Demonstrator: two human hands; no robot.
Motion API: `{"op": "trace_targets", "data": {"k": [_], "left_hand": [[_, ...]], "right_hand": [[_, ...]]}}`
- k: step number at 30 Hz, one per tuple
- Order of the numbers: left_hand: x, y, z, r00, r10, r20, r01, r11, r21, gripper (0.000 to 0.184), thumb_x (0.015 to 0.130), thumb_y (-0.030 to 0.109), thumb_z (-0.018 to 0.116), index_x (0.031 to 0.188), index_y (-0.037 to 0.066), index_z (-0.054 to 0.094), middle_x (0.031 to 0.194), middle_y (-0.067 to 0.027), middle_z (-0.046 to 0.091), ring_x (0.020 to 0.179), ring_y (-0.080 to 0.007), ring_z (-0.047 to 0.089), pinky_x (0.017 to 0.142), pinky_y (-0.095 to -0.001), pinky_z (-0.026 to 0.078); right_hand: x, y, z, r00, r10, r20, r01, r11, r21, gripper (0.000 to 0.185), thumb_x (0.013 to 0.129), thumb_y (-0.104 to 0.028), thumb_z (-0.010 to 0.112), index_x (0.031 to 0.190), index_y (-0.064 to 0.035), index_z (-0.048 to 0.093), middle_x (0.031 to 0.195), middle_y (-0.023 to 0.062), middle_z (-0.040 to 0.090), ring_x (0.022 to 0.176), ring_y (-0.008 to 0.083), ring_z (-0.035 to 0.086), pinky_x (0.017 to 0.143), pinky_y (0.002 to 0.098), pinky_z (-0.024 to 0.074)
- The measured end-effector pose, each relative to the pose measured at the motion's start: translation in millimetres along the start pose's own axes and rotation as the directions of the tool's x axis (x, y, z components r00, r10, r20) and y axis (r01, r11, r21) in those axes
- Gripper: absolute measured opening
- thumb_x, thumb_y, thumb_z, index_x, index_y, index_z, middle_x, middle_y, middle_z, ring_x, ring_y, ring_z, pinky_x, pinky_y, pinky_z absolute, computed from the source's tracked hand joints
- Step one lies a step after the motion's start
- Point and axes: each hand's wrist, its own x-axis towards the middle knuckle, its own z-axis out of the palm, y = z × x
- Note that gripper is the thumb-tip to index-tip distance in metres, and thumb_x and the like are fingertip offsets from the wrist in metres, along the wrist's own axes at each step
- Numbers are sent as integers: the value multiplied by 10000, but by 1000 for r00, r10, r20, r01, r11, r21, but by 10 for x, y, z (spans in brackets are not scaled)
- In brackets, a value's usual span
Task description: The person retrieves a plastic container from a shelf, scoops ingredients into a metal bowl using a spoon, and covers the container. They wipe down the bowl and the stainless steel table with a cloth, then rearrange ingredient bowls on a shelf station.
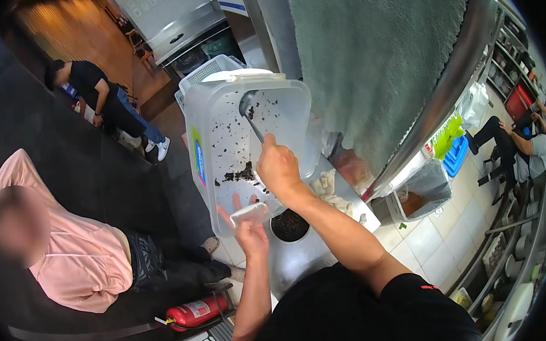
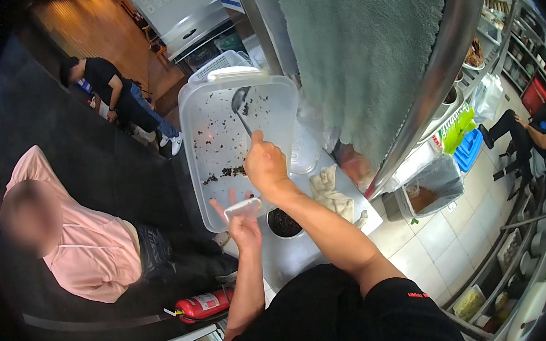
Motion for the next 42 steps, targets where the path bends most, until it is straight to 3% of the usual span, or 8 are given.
{"op": "trace_targets", "data": {"k": [5,8,14,20,31,37,40,42], "left_hand": [[24,-3,-65,999,-1,-47,1,1000,-11,994,677,-3,479,1463,328,-32,1496,-164,161,1190,-424,438,926,-561,434],[56,25,-89,999,-18,-33,16,998,-62,978,701,-6,471,1459,333,-45,1495,-173,157,1175,-424,452,922,-573,432],[21,28,-45,998,-52,-43,49,995,-85,965,723,-4,483,1459,334,-42,1481,-198,160,1140,-429,477,903,-571,447],[-35,28,-80,993,-96,-76,95,995,-7,956,701,-10,457,1464,323,-13,1479,-199,161,1132,-430,487,892,-557,462],[-67,141,56,985,-121,-125,122,992,3,959,675,-2,443,1467,314,3,1480,-196,150,1133,-430,481,877,-563,470],[-55,130,84,989,-54,-140,55,998,4,959,672,-14,432,1462,329,11,1481,-188,138,1124,-424,480,867,-592,469],[-30,29,31,987,-40,-156,34,999,-41,969,666,-14,440,1459,340,10,1481,-183,135,1136,-426,471,868,-607,463],[11,-16,-23,988,-29,-155,21,998,-54,976,663,-10,449,1458,344,9,1481,-180,135,1141,-427,467,870,-613,460]], "right_hand": [[-294,359,201,980,-74,185,41,984,175,128,856,-67,467,844,36,542,638,233,587,586,408,581,568,452,477],[-326,159,-125,830,180,528,-338,915,219,149,860,-79,470,848,32,569,633,201,590,595,353,599,577,419,474],[-108,-81,-251,983,-106,153,31,903,429,127,870,-101,492,876,10,555,671,245,589,657,439,586,599,479,459],[265,-98,-292,814,-549,191,580,783,-222,100,754,-48,530,824,-3,585,632,191,608,594,369,621,537,466,490],[993,-255,-595,691,-578,434,718,618,-320,127,732,-87,546,716,-49,666,751,165,649,735,331,646,634,435,510],[809,-69,-563,820,-445,360,555,772,-310,159,744,-53,506,766,-7,656,768,223,632,735,381,627,627,452,496],[656,191,-275,944,-205,259,270,930,-248,180,748,-12,477,806,19,644,719,199,639,694,329,643,588,418,492],[414,244,-147,863,172,474,-296,934,201,190,747,17,444,827,39,616,645,144,618,590,229,619,528,363,467]]}}
